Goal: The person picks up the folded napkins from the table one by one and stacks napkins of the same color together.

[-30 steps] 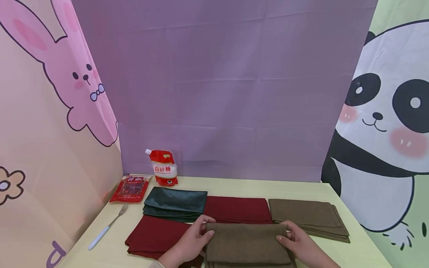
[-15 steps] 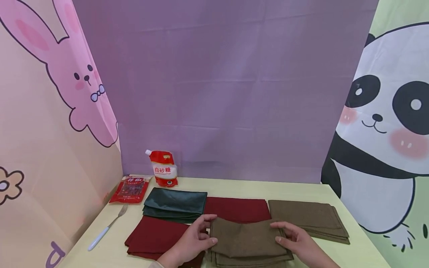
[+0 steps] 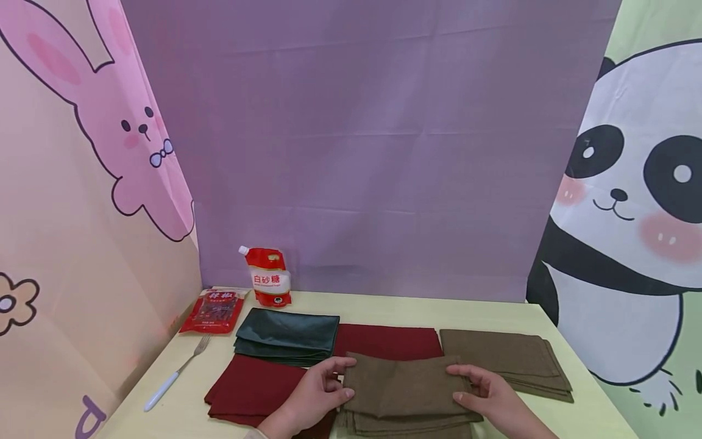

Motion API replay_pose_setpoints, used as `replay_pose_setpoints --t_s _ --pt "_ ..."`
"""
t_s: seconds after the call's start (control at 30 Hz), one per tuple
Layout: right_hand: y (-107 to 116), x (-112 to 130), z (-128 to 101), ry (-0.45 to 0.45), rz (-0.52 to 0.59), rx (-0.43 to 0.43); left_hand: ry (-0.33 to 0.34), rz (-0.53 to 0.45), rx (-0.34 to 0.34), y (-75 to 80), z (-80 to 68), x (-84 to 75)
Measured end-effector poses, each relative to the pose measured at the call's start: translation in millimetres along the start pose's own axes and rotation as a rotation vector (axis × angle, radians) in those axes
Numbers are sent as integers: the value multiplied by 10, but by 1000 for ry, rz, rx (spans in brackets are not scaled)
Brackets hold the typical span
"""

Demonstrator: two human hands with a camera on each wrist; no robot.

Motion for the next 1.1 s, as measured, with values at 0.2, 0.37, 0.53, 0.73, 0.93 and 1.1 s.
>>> replay_pose_setpoints --t_s 0.2,0.37,0.53,0.73,0.93,1.1 --pt "-32 71 8 13 151 113 -11 -12 -9 10 11 -44" --pt "14 137 6 19 181 110 -18 -8 -4 -8 29 -101" --pt "91 204 19 37 141 52 -65 30 -3 -25 59 -200" --pt "182 262 28 78 81 19 -111 68 0 -70 145 -308" --pt "253 340 29 159 86 4 -128 116 -15 -99 233 -385" --pt "350 365 50 157 87 -49 -125 116 0 -152 290 -439"
Point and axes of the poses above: each hand's wrist, its own z-axis towards the middle knuckle, its own y-axis out of the back of the hand, x = y × z, the point moved 8 cm from there along z, towards the middle knuckle, and after that the axes turned 14 degrees about -x, right-handed, at the moved point
